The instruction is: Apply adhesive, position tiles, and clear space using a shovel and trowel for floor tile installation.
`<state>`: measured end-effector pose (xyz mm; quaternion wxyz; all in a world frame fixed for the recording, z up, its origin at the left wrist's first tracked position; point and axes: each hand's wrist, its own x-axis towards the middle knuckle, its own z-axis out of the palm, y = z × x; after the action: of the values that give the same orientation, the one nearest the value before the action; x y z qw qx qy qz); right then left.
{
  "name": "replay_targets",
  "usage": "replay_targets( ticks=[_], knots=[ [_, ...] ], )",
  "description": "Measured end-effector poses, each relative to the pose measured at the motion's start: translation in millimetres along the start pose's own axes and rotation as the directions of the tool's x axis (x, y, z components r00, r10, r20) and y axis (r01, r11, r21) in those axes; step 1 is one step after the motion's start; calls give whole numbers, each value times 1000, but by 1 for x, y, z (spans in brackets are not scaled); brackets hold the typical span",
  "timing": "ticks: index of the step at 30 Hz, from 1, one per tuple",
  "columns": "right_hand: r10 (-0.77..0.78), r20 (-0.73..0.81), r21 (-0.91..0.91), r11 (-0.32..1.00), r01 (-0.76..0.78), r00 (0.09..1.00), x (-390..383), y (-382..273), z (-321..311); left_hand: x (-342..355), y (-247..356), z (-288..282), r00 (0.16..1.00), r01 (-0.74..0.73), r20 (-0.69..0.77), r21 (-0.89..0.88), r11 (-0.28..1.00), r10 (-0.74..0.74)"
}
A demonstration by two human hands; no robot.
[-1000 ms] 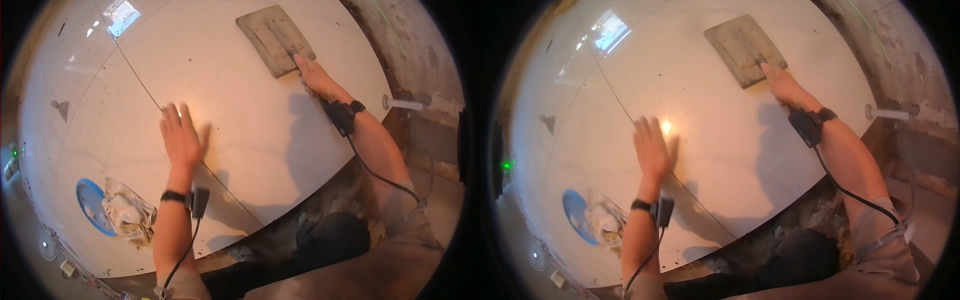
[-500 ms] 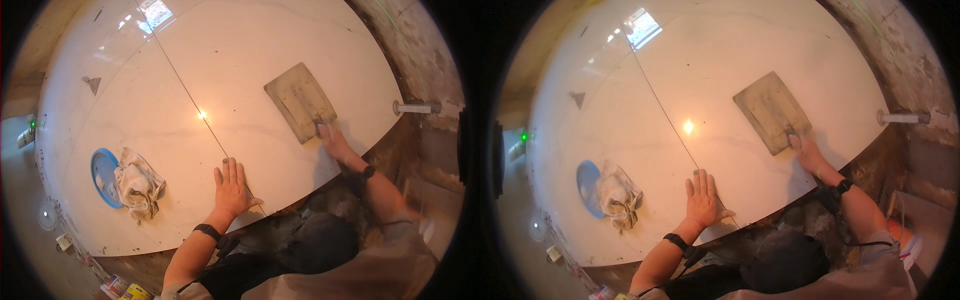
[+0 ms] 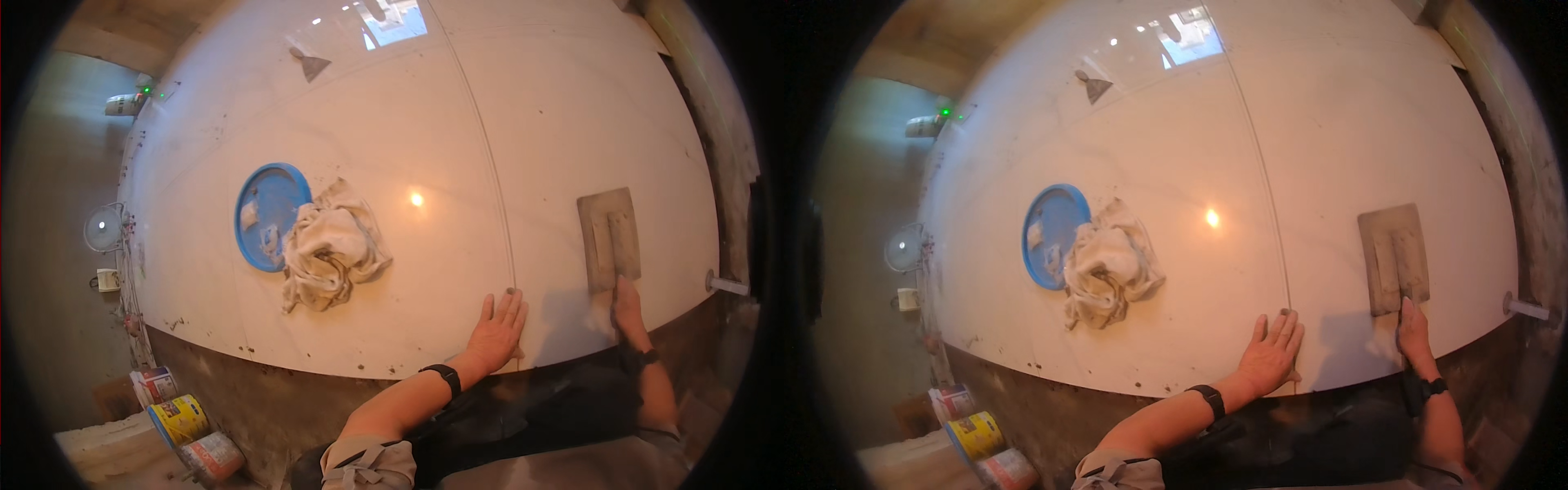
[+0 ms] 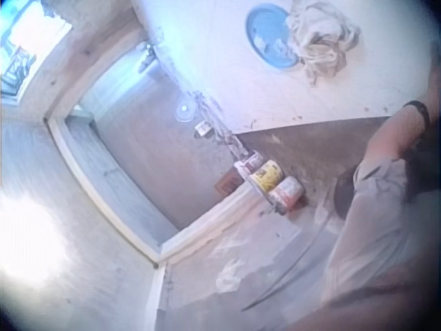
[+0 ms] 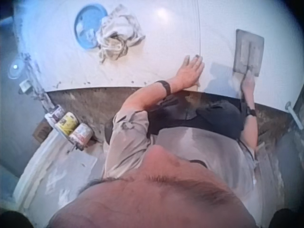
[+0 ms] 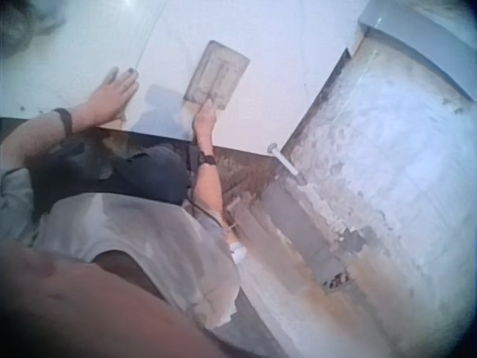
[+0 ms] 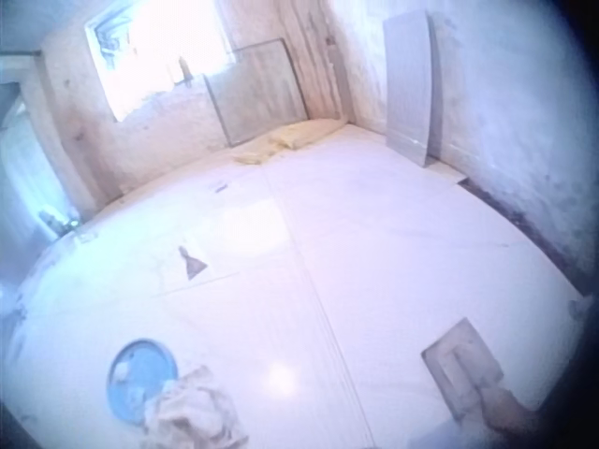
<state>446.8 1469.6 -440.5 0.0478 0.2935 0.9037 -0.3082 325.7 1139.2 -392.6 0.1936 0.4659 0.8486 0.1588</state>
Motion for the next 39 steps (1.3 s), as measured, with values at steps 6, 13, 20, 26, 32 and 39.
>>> replay_targets(
  ticks=[6,13,20,26,32,39],
  knots=[
    [140,47,259,955,-147,989,4,39,2,5,-170,-97,960,104,-252,-80,991,-121],
    [70,185,-200,979,-32,980,19,43,-9,-186,-387,-159,272,767,-615,-327,553,-740],
    [429,405,-50,892,-449,807,10,-69,-22,-240,-457,-143,273,803,-491,-358,477,-827],
    [362,260,-129,932,-339,895,8,-88,-12,-232,-452,-151,312,826,-523,-263,498,-793],
    [444,336,60,870,-489,831,1,-69,-14,-219,-453,-154,290,904,-445,-163,395,-848],
    [195,245,343,899,-273,950,32,-129,32,-369,-606,-129,549,836,-456,304,457,-701]
  ],
)
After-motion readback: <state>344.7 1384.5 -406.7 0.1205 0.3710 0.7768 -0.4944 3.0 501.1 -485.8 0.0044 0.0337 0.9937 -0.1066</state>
